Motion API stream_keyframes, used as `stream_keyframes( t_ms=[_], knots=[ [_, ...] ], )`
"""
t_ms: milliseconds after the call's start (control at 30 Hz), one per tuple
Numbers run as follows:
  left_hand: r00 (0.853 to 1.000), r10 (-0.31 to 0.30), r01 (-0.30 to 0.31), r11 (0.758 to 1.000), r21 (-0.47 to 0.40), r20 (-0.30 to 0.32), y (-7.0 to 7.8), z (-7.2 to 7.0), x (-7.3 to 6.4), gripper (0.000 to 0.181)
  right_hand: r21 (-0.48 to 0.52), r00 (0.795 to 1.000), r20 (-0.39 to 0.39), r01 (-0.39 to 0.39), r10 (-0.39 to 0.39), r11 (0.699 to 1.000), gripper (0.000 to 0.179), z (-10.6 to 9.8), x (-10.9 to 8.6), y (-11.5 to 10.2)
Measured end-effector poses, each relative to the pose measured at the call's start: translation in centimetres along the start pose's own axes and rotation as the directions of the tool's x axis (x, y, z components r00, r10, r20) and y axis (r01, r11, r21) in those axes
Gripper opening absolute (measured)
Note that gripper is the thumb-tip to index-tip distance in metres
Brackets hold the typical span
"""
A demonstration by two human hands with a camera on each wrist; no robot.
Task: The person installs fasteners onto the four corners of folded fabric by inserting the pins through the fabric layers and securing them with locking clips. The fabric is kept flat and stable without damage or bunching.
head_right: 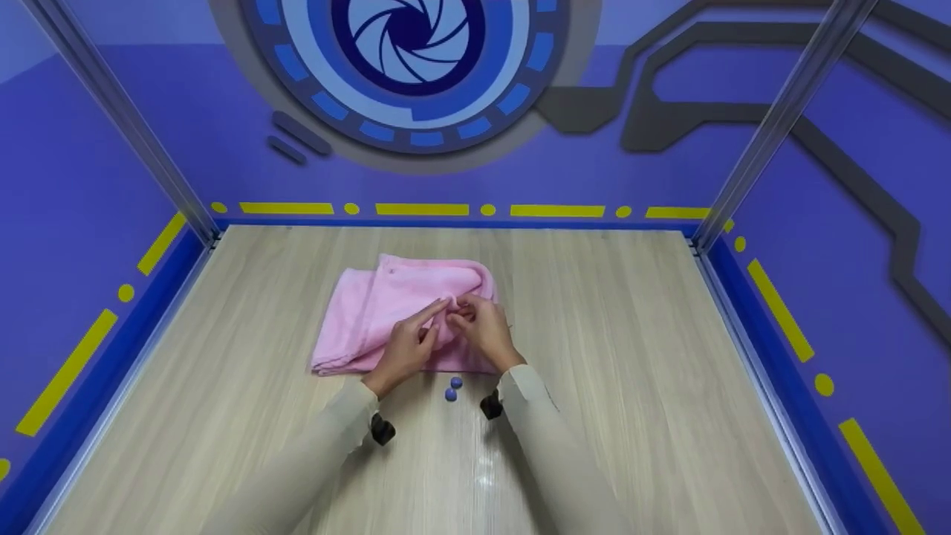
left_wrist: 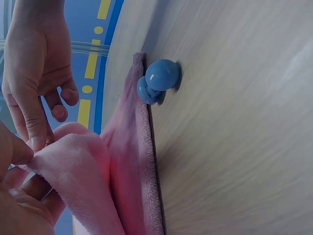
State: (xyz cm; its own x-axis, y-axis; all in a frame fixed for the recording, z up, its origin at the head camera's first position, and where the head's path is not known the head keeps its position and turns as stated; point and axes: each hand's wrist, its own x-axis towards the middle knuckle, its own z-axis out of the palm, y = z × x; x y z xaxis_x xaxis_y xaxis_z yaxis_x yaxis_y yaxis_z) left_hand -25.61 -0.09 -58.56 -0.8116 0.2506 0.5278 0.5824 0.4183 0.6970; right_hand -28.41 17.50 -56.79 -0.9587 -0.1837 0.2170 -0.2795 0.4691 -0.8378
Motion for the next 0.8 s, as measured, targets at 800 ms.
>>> stream_keyframes(
  t_ms=[800],
  knots=[
    [0.972,0.229,-0.217,0.961,0.174,-0.057,1.3,-0.9,-1.1,0.013,-0.017,1.0,-0.005,0.026,-0.026,1.0,0.01,0.0,-0.7,0.7]
  ],
)
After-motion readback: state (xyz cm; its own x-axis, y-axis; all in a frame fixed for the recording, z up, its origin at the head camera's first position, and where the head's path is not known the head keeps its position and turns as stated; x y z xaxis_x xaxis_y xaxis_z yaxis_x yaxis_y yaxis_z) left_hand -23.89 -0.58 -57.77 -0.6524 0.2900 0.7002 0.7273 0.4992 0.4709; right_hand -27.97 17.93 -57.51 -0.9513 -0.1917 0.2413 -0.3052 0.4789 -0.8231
